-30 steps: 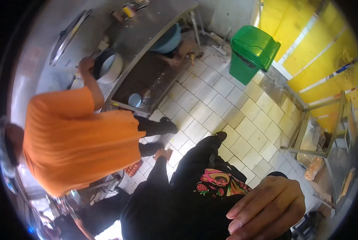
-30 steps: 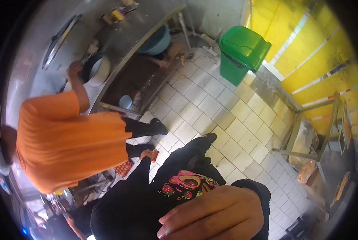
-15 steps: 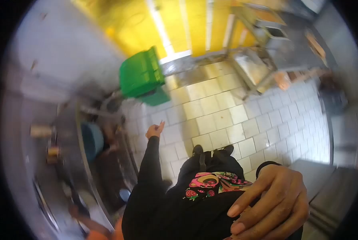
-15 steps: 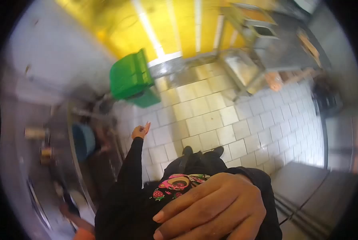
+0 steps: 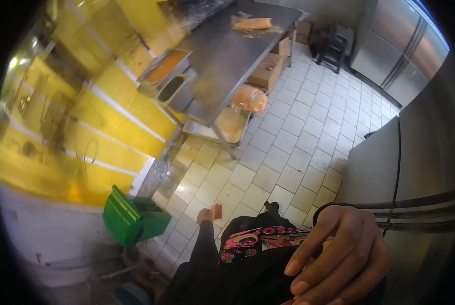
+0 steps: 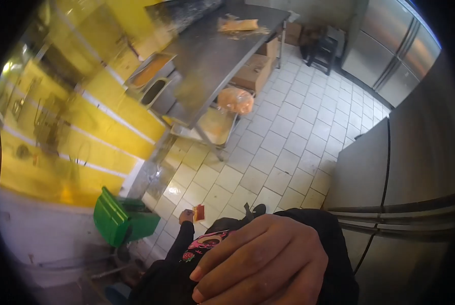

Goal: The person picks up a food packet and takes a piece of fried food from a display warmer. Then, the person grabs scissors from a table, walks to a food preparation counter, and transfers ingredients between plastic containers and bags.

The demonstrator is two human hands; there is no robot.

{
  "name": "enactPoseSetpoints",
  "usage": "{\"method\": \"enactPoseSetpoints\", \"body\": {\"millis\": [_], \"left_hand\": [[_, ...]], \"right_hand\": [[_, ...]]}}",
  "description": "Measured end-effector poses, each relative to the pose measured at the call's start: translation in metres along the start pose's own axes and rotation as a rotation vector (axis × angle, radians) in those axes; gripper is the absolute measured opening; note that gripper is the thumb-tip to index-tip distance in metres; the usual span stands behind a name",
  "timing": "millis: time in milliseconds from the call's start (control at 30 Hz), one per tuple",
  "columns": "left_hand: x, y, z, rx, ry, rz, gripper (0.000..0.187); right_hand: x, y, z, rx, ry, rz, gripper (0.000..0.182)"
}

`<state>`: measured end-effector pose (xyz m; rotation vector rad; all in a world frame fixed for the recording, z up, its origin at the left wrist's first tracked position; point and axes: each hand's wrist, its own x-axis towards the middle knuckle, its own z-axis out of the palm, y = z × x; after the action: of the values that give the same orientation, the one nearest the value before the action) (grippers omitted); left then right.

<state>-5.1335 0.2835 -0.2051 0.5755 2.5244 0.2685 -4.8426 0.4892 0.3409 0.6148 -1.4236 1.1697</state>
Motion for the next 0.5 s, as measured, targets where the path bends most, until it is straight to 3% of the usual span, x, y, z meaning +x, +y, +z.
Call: {"method": "enactPoseSetpoints", "body": {"millis": [67,167,267,333,467,500], "left_hand": [[0.008,0.029,0.009,0.120,-0.049,-0.029,0.025],[0.030,0.076,0.025,0.118,0.063,-0.046,0.013],[0.053,0.128,0.023,0.138,0.073,-0.018,0.016],[0.077,0.168,0.025,0.151,0.021,-0.072,0.019],[0.111,0.281,0.021,0.195,-0.080,-0.031,0.033],[0.133,0.301,0.032,0.246,-0.104,-0.020,0.035]], "right_hand": [[0.000,-0.001,-0.037,-0.045,0.108,0.115,0.010],[0.003,0.005,-0.107,-0.033,-0.086,-0.050,0.009],[0.002,0.003,-0.156,-0.007,0.156,0.191,0.007],[0.000,0.023,-0.208,-0.046,-0.016,0.130,0.022],[0.018,0.066,-0.310,-0.191,0.048,0.128,0.021],[0.027,0.078,-0.345,-0.247,-0.121,0.217,0.023]]}}
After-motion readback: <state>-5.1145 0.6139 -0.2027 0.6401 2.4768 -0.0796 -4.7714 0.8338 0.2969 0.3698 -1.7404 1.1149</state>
